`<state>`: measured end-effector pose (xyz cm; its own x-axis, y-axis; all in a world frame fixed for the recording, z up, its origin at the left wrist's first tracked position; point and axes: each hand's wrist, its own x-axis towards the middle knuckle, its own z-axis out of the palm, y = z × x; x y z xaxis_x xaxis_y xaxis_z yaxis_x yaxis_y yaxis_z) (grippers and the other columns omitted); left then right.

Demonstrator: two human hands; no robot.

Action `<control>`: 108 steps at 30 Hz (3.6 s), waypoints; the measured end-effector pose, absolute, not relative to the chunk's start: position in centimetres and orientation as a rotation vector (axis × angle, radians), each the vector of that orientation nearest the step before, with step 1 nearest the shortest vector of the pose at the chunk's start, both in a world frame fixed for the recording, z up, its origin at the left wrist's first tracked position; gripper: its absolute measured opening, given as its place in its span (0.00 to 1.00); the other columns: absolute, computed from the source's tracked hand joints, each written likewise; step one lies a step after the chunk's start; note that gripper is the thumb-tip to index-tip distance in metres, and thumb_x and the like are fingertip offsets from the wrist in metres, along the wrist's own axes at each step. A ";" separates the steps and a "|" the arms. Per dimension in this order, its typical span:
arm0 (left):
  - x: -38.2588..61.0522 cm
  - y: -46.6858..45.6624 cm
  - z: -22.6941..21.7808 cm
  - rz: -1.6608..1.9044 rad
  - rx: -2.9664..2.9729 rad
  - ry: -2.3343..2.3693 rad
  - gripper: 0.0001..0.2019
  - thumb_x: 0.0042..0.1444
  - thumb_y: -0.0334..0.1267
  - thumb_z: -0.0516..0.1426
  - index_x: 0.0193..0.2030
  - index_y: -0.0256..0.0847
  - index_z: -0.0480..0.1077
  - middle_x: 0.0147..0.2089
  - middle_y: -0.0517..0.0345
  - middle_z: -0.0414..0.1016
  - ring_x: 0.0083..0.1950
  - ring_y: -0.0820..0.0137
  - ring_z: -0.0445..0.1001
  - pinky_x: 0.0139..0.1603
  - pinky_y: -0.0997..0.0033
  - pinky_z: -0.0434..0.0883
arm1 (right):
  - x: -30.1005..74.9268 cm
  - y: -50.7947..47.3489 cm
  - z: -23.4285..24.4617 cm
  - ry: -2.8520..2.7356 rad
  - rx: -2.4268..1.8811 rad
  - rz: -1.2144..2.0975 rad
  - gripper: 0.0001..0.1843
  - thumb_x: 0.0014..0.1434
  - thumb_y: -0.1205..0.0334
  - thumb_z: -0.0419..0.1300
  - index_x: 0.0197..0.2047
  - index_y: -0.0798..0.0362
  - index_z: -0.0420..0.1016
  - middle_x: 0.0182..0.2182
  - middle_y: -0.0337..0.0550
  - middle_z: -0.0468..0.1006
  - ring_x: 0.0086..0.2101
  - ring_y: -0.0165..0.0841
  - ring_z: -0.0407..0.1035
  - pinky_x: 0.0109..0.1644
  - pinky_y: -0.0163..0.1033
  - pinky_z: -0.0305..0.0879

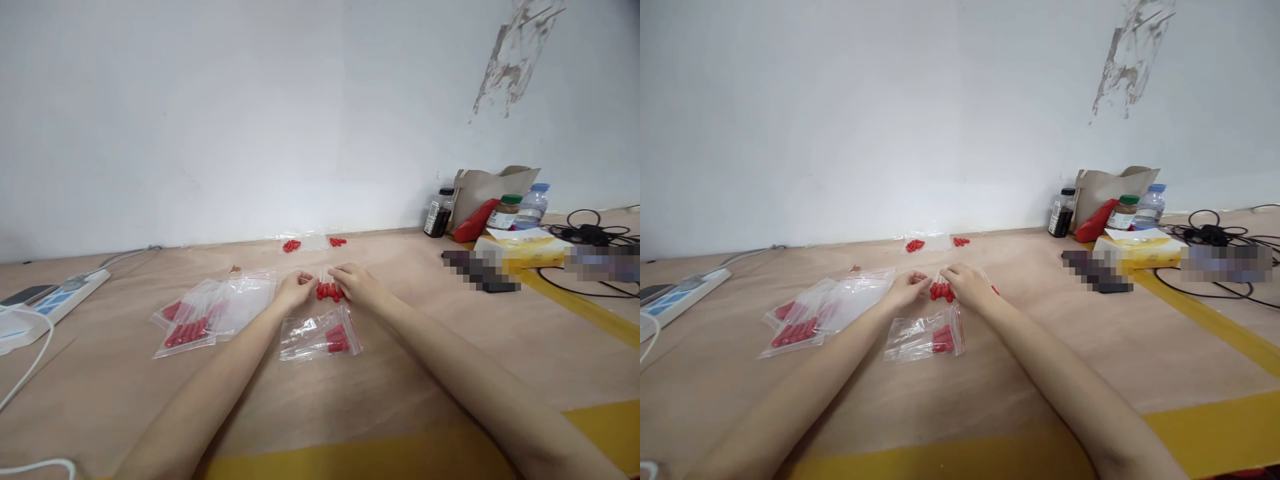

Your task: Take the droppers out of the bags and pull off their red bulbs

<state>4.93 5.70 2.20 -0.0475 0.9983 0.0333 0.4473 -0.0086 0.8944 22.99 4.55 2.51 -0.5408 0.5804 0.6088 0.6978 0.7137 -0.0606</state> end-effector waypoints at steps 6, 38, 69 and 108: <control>5.9 6.9 1.4 0.950 1.508 1.536 0.11 0.46 0.38 0.60 0.33 0.36 0.64 0.23 0.60 0.70 0.23 0.75 0.71 0.24 0.79 0.67 | 22.1 4.4 1.9 -2.512 -0.964 -0.352 0.17 0.58 0.71 0.50 0.51 0.53 0.67 0.38 0.48 0.73 0.39 0.33 0.63 0.42 0.37 0.59; 3.0 7.8 1.0 0.880 1.703 1.713 0.07 0.48 0.38 0.56 0.31 0.36 0.64 0.25 0.58 0.71 0.21 0.76 0.69 0.23 0.77 0.65 | 25.7 -2.3 0.7 -2.117 -1.068 0.137 0.04 0.49 0.68 0.55 0.28 0.53 0.71 0.22 0.37 0.71 0.26 0.28 0.63 0.34 0.34 0.56; 0.6 -5.3 2.6 0.400 2.577 0.983 0.22 0.57 0.41 0.49 0.59 0.46 0.54 0.58 0.56 0.61 0.59 0.65 0.59 0.59 0.60 0.58 | 24.2 -2.7 2.3 -2.353 -0.984 0.785 0.13 0.42 0.55 0.65 0.29 0.54 0.73 0.28 0.38 0.72 0.30 0.28 0.63 0.33 0.31 0.57; 0.7 3.8 5.1 1.040 1.215 1.326 0.20 0.54 0.50 0.49 0.48 0.39 0.67 0.52 0.44 0.67 0.54 0.60 0.64 0.54 0.60 0.62 | 26.6 2.5 6.9 -1.865 -0.869 0.386 0.10 0.55 0.60 0.55 0.40 0.53 0.72 0.37 0.44 0.76 0.38 0.32 0.70 0.46 0.41 0.65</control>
